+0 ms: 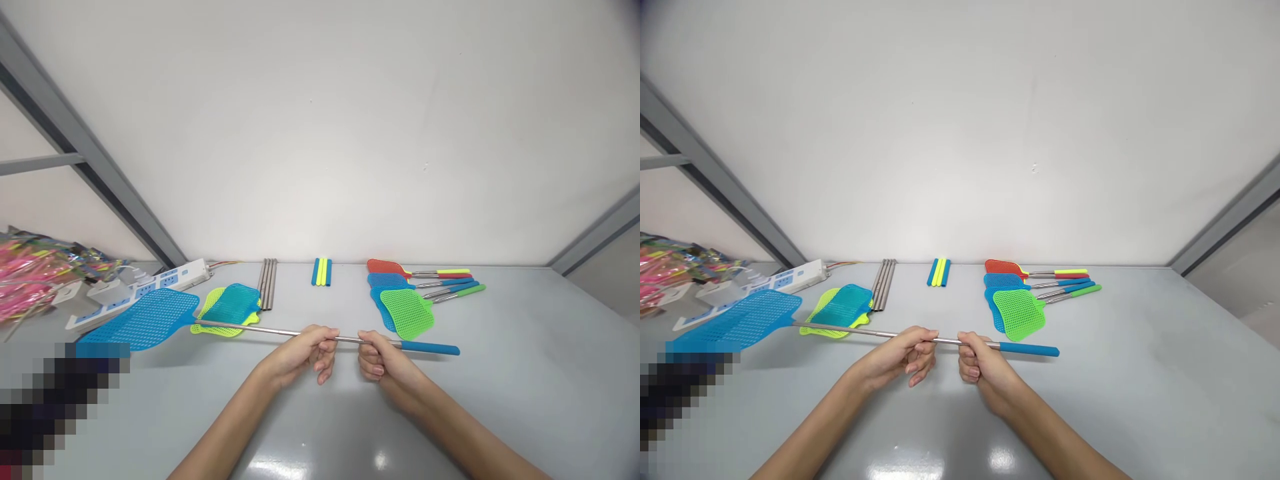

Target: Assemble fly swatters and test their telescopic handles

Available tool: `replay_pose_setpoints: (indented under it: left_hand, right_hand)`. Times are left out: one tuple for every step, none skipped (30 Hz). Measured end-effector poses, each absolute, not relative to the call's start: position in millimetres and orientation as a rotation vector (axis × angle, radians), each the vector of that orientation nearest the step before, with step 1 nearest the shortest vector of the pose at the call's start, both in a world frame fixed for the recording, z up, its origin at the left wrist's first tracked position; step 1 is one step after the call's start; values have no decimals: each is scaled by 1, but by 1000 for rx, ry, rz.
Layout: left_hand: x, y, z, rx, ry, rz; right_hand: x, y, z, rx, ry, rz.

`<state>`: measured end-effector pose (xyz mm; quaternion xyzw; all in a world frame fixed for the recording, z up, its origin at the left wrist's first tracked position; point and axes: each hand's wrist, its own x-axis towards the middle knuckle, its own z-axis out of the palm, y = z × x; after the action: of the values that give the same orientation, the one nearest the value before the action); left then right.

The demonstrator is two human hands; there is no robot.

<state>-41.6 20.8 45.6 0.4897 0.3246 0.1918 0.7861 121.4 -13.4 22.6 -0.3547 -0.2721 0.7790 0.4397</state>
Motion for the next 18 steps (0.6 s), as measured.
replay_pose_setpoints:
  left_hand:
    - [-42,21,46,1055,698,415]
    - [-42,21,46,1055,697,417]
    - [-43,21,47,1057,698,420]
    - [-44,22,47,1058,701,423]
    - [-44,22,48,1060,705,425]
    - [-45,23,49,1062,711,426]
    - [-46,23,49,1063,715,425]
    - [-47,24,50,1065,718,423]
    - [-48,24,50,1066,719,420]
    - [-49,25,50,1068,719,417]
    - [-51,25,50,1070,720,416]
    - [-52,25,50,1073,722,416]
    - [-53,25,50,1077,726,417]
    - [-54,26,51,1082,732,418]
    - [-55,26,51,1086,738,419]
    - [-56,26,52,1090,743,421]
    - [-57,27,53,1092,748,424]
    - [-58,27,53,1090,750,426]
  right_hand:
    - [122,-13,22,-878,-685,1940]
    - [124,-12,21,-876,-693,1942]
    - [125,-12,21,-874,-700,1941]
    - [126,-12,21,-875,-704,1940]
    - [127,-12,22,-881,-706,1934]
    - [128,-12,22,-889,-706,1923]
    - [129,-11,23,-901,-706,1912]
    - [130,-11,24,-912,-710,1906]
    - [130,-11,25,-920,-715,1901]
    - [131,-11,26,-924,-724,1898]
    - [131,-11,26,-924,-734,1895]
    - [131,-11,27,-922,-745,1892]
    - [132,-11,27,-917,-754,1888]
    - [132,-11,27,-910,-760,1881]
    - [132,-11,26,-901,-766,1876]
    - [132,-11,26,-894,-773,1873]
    - [133,-11,26,-889,-779,1867]
    - [133,-11,26,-886,-786,1861]
